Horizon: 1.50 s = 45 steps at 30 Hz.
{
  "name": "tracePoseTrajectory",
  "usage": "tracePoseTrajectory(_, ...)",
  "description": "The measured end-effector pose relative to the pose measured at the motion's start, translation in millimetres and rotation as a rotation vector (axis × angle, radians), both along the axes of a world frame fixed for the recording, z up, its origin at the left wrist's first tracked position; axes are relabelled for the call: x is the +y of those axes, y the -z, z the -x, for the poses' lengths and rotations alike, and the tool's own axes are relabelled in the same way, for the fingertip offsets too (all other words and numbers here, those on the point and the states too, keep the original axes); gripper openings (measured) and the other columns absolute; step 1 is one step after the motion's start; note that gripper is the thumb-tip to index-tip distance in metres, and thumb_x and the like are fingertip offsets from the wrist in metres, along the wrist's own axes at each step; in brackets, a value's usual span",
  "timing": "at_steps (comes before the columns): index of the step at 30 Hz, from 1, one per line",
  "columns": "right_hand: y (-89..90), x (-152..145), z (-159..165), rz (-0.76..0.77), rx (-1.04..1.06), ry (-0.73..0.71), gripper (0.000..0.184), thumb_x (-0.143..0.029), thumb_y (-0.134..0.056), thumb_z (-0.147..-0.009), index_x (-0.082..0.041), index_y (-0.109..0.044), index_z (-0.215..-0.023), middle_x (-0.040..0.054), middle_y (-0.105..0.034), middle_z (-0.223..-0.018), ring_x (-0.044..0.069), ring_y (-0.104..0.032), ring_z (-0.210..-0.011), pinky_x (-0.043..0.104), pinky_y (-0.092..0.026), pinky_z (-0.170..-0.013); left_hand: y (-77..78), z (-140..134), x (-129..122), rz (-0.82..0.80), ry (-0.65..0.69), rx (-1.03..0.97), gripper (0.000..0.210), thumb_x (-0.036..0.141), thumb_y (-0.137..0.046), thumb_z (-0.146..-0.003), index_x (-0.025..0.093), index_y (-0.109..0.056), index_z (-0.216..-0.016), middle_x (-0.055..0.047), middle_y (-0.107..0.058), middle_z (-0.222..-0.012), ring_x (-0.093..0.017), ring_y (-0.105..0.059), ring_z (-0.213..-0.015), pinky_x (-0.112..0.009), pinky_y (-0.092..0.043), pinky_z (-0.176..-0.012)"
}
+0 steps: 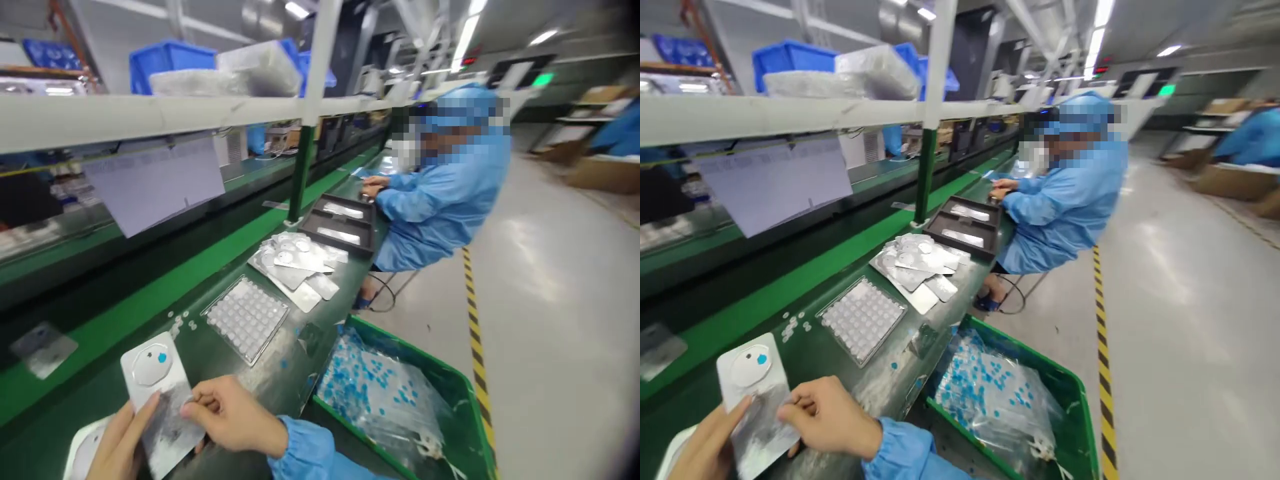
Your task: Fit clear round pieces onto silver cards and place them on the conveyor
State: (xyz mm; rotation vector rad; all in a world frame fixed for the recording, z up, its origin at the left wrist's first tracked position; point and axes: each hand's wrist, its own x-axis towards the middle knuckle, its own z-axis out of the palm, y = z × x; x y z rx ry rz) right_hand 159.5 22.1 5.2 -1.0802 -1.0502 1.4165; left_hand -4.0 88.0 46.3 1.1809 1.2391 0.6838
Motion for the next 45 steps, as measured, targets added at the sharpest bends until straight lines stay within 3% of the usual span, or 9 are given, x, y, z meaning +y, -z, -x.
tracePoseTrajectory(5, 7.7, -24.0, -17.3, 0.015, -0.215, -0.108, 0.048, -0.063, -0.059, -0.095, -0.018, -0.063, -0.079, 0.0002, -0.063, -0.067, 0.016, -0.066, -0.059, 0.025, -0.054, -0.055, 8.5, -31.1, -11.3, 0.191, -0.117, -0.370, 0.047, 0.036, -0.087, -0.068, 0.017, -0.074, -0.109, -0.014, -0.078, -0.116, -0.031, -0.076, -0.100, -0.038, -0.064, -0.082)
tracePoseTrajectory(9, 7.7, -26.3, -25.2, -0.203, -0.479, 0.093, 0.037, -0.043, -0.049, -0.106, -0.019, -0.073, -0.091, 0.0053, -0.073, -0.080, 0.018, -0.068, -0.068, 0.026, -0.054, -0.060, 29.7, -26.7, -22.8, 0.204, -0.187, -0.405, 0.050, 0.036, -0.080, -0.075, 0.013, -0.071, -0.118, -0.014, -0.080, -0.098, -0.027, -0.077, -0.080, -0.034, -0.063, -0.069)
tracePoseTrajectory(15, 9.0, -17.6, -20.8, -0.607, -0.698, 0.167, 0.028, -0.020, -0.051, -0.106, -0.026, -0.074, -0.121, 0.0080, -0.073, -0.101, 0.019, -0.071, -0.089, 0.029, -0.060, -0.075, 54.3, -16.6, -41.8, 0.101, -0.058, -0.246, 0.033, 0.048, -0.074, -0.081, 0.015, -0.075, -0.085, -0.006, -0.074, -0.071, -0.023, -0.070, -0.062, -0.032, -0.057, -0.062)
tracePoseTrajectory(18, 16.5, -12.3, -15.0, -0.637, -0.775, 0.148, 0.032, -0.018, -0.051, -0.106, -0.029, -0.073, -0.126, 0.0076, -0.071, -0.102, 0.019, -0.071, -0.089, 0.029, -0.060, -0.076, 56.7, -12.4, -41.1, 0.010, -0.043, -0.196, 0.027, 0.043, -0.071, -0.084, 0.017, -0.076, -0.082, -0.006, -0.076, -0.083, -0.025, -0.072, -0.082, -0.033, -0.057, -0.079)
tracePoseTrajectory(24, 24.2, -10.6, -9.0, -0.609, -0.840, 0.206, 0.025, -0.021, -0.058, -0.104, -0.027, -0.077, -0.118, 0.0054, -0.074, -0.093, 0.016, -0.070, -0.075, 0.028, -0.059, -0.071, 65.7, -5.1, -42.6, 0.030, -0.019, -0.333, 0.042, 0.044, -0.055, -0.094, 0.021, -0.077, -0.121, -0.007, -0.072, -0.132, -0.030, -0.061, -0.129, -0.038, -0.042, -0.116)
tracePoseTrajectory(31, 17.4, -8.5, -5.8, -0.575, -0.908, 0.172, 0.019, -0.020, -0.054, -0.105, -0.023, -0.072, -0.103, 0.0059, -0.073, -0.094, 0.017, -0.069, -0.081, 0.028, -0.056, -0.074, 66.6, -5.5, -43.5, -0.023, 0.018, -0.352, 0.039, 0.042, -0.053, -0.097, 0.022, -0.079, -0.118, -0.004, -0.070, -0.136, -0.029, -0.058, -0.134, -0.035, -0.040, -0.118)
tracePoseTrajectory(35, 12.0, -7.2, -4.4, -0.399, -0.599, 0.188, 0.021, -0.027, -0.048, -0.106, -0.022, -0.063, -0.091, 0.0046, -0.063, -0.088, 0.017, -0.063, -0.074, 0.027, -0.053, -0.063, 59.2, -8.3, -42.5, 0.125, -0.024, -0.420, 0.045, 0.044, -0.058, -0.092, 0.022, -0.074, -0.127, -0.006, -0.076, -0.122, -0.032, -0.070, -0.117, -0.041, -0.054, -0.103)
tracePoseTrajectory(40, 13.4, -32.1, -42.9, -0.289, -0.336, 0.412, 0.016, -0.033, -0.065, -0.098, -0.021, -0.065, -0.087, 0.0041, -0.064, -0.086, 0.018, -0.063, -0.079, 0.030, -0.053, -0.070, 52.6, -11.6, -40.2, 0.368, -0.070, -0.577, 0.072, 0.052, -0.065, -0.084, 0.020, -0.055, -0.148, -0.009, -0.079, -0.101, -0.034, -0.078, -0.087, -0.041, -0.062, -0.073)
tracePoseTrajectory(45, 29.4, -104.5, -154.9, -0.036, -0.489, 0.955, 0.030, -0.045, -0.083, -0.080, -0.018, -0.074, -0.088, 0.0063, -0.070, -0.085, 0.020, -0.064, -0.073, 0.031, -0.052, -0.065, 50.7, -8.1, -42.7, 0.355, -0.140, -0.430, 0.066, 0.046, -0.079, -0.075, 0.015, -0.063, -0.130, -0.012, -0.079, -0.102, -0.032, -0.077, -0.085, -0.038, -0.062, -0.071)
